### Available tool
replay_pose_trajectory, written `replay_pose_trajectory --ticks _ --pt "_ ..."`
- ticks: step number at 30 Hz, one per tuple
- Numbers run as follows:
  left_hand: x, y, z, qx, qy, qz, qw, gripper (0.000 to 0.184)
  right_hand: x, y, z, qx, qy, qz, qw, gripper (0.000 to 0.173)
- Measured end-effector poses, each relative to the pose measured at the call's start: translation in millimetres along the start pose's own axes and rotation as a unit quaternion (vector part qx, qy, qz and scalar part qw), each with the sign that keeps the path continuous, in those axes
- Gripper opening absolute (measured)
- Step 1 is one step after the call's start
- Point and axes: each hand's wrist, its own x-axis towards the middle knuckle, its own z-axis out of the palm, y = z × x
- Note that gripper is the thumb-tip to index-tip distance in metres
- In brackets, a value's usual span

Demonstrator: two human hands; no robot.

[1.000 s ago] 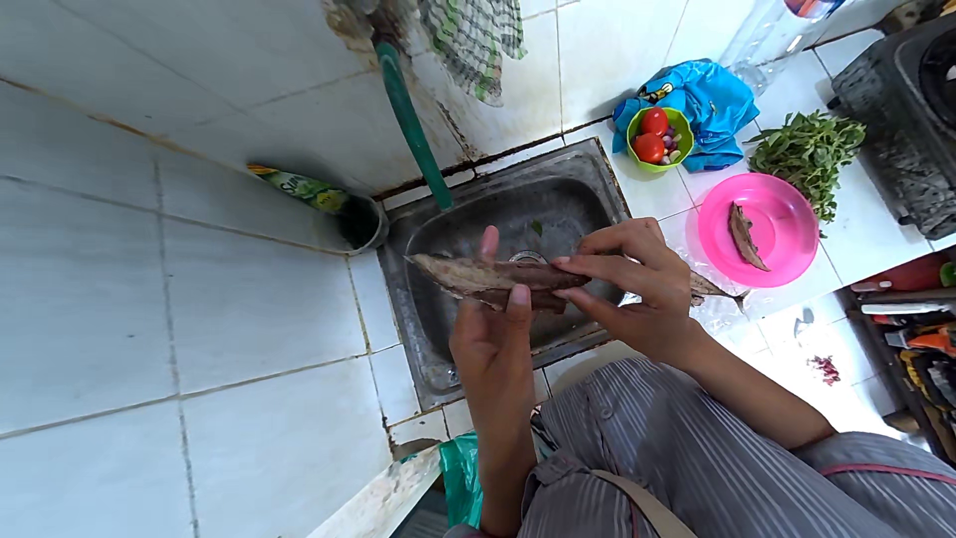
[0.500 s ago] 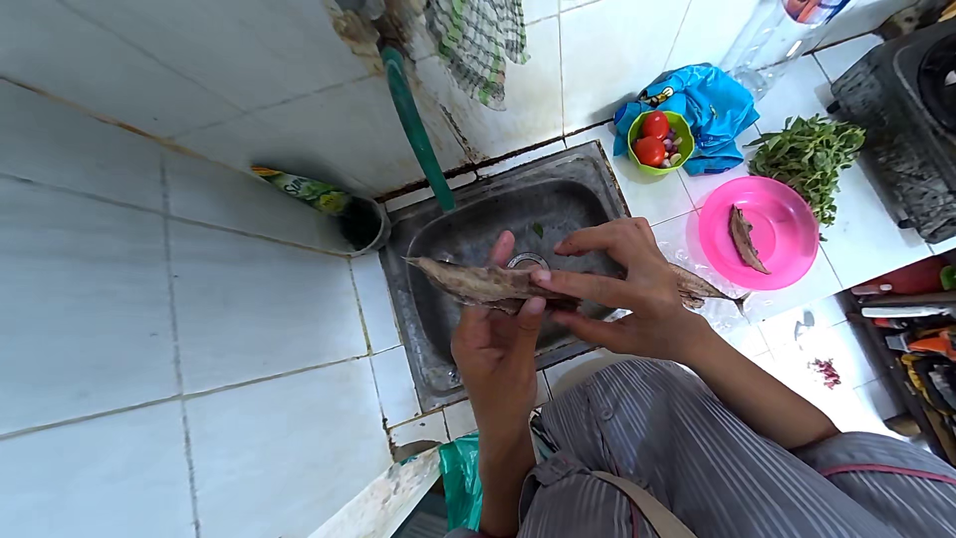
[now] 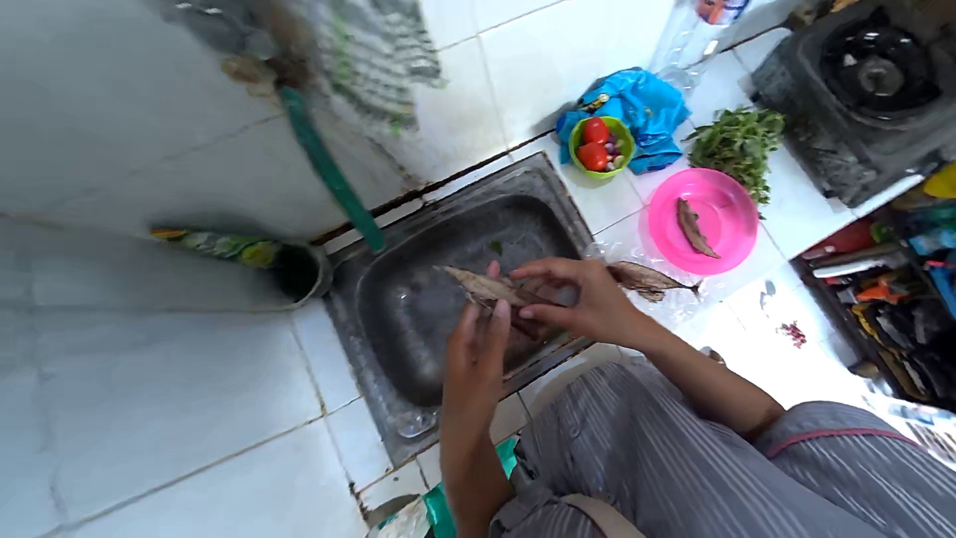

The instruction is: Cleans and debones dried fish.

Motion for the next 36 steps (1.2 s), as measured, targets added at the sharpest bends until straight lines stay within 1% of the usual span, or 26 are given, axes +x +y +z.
replay_pose_trajectory --ticks 1,3,4,6,7,9,12,14,15,16,18,20,22,25,27,29,31,32,34,36 --pt "4 -4 3 0.013 -0.021 -0.024 0.999 0.045 -4 6 -4 0.037 -0.008 0.073 0.997 0.037" --pt "8 -8 12 0.053 -0.053 -0.062 0.995 0.044 -13 16 -16 0.114 -0.015 0.201 0.973 0.031" --pt "9 -9 17 0.079 -0.072 -0.074 0.992 0.045 -19 23 -23 0.153 -0.009 0.247 0.957 0.028" --pt "11 -11 21 0.123 -0.111 -0.090 0.982 0.050 -33 36 -40 0.204 0.018 0.298 0.932 0.026" --pt "12 -13 21 0.132 -0.122 -0.097 0.979 0.054 -40 43 -50 0.212 0.036 0.305 0.928 0.026" --pt "13 -17 19 0.142 -0.125 -0.093 0.977 0.056 -54 58 -78 0.193 0.087 0.296 0.931 0.028" --pt "13 -24 9 0.158 -0.126 -0.078 0.976 0.054 -65 85 -131 0.103 0.214 0.278 0.931 0.033" --pt "12 -26 4 0.162 -0.117 -0.076 0.977 0.052 -69 106 -164 0.024 0.308 0.282 0.908 0.035" --pt "11 -26 3 0.162 -0.113 -0.076 0.977 0.051 -71 118 -176 -0.006 0.342 0.289 0.894 0.036" --pt "11 -27 2 0.161 -0.111 -0.077 0.978 0.051 -72 129 -184 -0.029 0.368 0.296 0.881 0.036" --pt "10 -26 2 0.161 -0.107 -0.078 0.978 0.051 -73 147 -190 -0.076 0.388 0.316 0.862 0.037" --pt "9 -25 3 0.162 -0.106 -0.076 0.978 0.051 -74 163 -187 -0.140 0.376 0.353 0.845 0.038" --pt "8 -25 3 0.159 -0.103 -0.074 0.979 0.052 -74 173 -183 -0.213 0.343 0.379 0.833 0.039" --pt "6 -26 0 0.162 -0.099 -0.073 0.979 0.053 -71 167 -173 -0.307 0.290 0.422 0.802 0.039" --pt "5 -27 -2 0.167 -0.093 -0.073 0.979 0.053 -69 158 -168 -0.351 0.271 0.414 0.795 0.038" --pt "4 -28 -5 0.161 -0.084 -0.078 0.980 0.052 -70 146 -162 -0.384 0.271 0.359 0.806 0.034" --pt "2 -30 -7 0.157 -0.075 -0.082 0.981 0.051 -69 136 -152 -0.385 0.254 0.286 0.840 0.031" --pt "2 -31 -8 0.156 -0.072 -0.082 0.982 0.050 -68 131 -145 -0.370 0.221 0.263 0.863 0.030" --pt "3 -32 -7 0.153 -0.069 -0.079 0.983 0.049 -65 126 -130 -0.342 0.116 0.242 0.901 0.029" --pt "4 -32 -5 0.153 -0.074 -0.078 0.982 0.049 -65 133 -114 -0.346 0.043 0.222 0.910 0.031"
